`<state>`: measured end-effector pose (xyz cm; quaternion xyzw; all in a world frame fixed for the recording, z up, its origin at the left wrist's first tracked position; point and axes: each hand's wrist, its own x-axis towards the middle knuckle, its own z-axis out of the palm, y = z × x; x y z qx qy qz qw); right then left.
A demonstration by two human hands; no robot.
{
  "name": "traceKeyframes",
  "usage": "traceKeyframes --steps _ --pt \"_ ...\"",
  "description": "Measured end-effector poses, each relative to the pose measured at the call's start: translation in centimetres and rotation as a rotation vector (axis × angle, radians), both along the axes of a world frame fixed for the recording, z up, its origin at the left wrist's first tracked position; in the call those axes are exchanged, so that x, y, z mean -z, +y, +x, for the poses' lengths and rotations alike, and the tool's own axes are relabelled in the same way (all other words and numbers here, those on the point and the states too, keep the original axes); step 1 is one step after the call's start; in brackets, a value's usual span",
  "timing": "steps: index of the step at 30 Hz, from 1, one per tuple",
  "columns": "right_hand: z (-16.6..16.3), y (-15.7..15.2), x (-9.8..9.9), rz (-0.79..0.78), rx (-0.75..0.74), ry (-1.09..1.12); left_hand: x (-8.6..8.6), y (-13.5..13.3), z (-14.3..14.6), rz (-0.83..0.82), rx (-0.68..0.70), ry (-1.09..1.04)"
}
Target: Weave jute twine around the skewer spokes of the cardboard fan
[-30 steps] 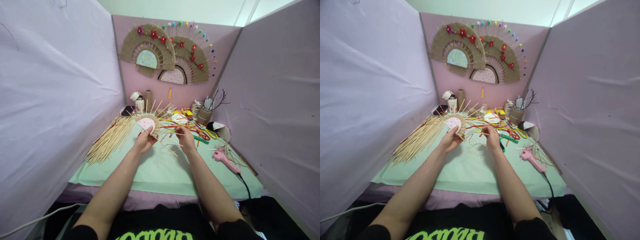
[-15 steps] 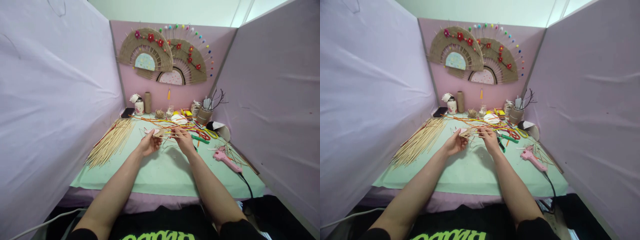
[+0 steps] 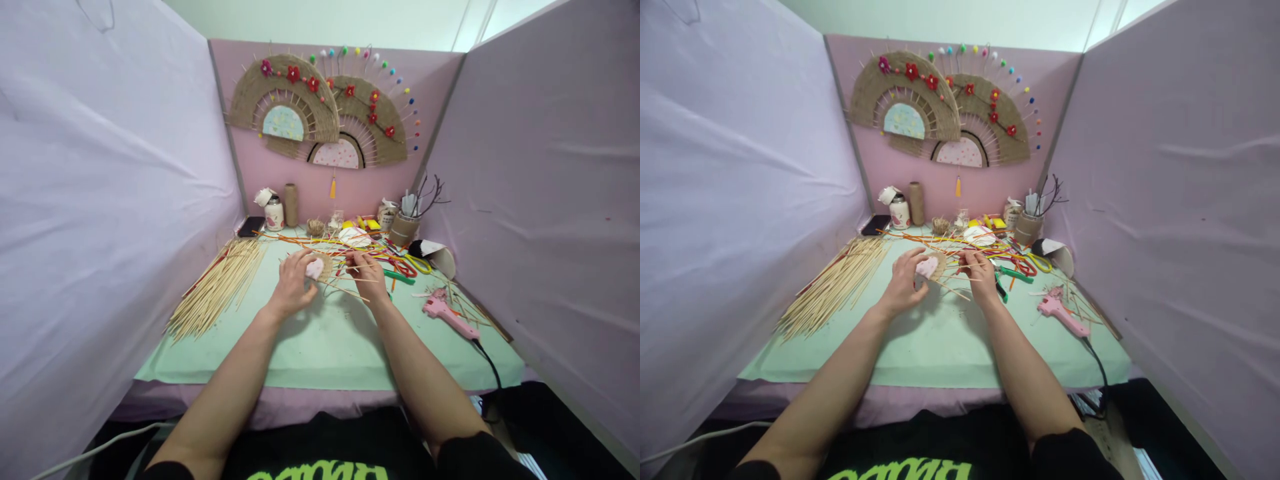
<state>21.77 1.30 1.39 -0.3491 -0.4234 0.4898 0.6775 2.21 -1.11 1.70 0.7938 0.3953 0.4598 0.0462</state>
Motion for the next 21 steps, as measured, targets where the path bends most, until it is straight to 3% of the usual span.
traceKeyframes --steps 2,5,10,14,18,21 --pt "0.0 -0.1 0.0 0.013 -0.006 -0.031 0.3 0.7 0.1 -0.016 0.004 0.156" --pt "-0.1 -0.5 -0.1 0.046 -0.021 -0.055 0.8 1.9 0.7 -0.057 0.040 0.216" --pt "-0.3 -1.0 -0.2 0.096 -0.084 -0.034 0.7 2.6 1.8 -0.010 0.224 0.084" --pt "-0.2 -1.3 -0.6 0.164 -0.117 -0.093 -0.5 1.7 1.8 0.016 0.249 -0.097" --pt "1.8 -2.7 -1.4 0.198 0.019 -0.399 -2.0 0.5 1.6 0.029 0.239 -0.194" --pt "6.0 -4.6 -1.1 0.207 0.176 -0.745 -2.9 0.0 1.4 0.037 0.222 -0.243"
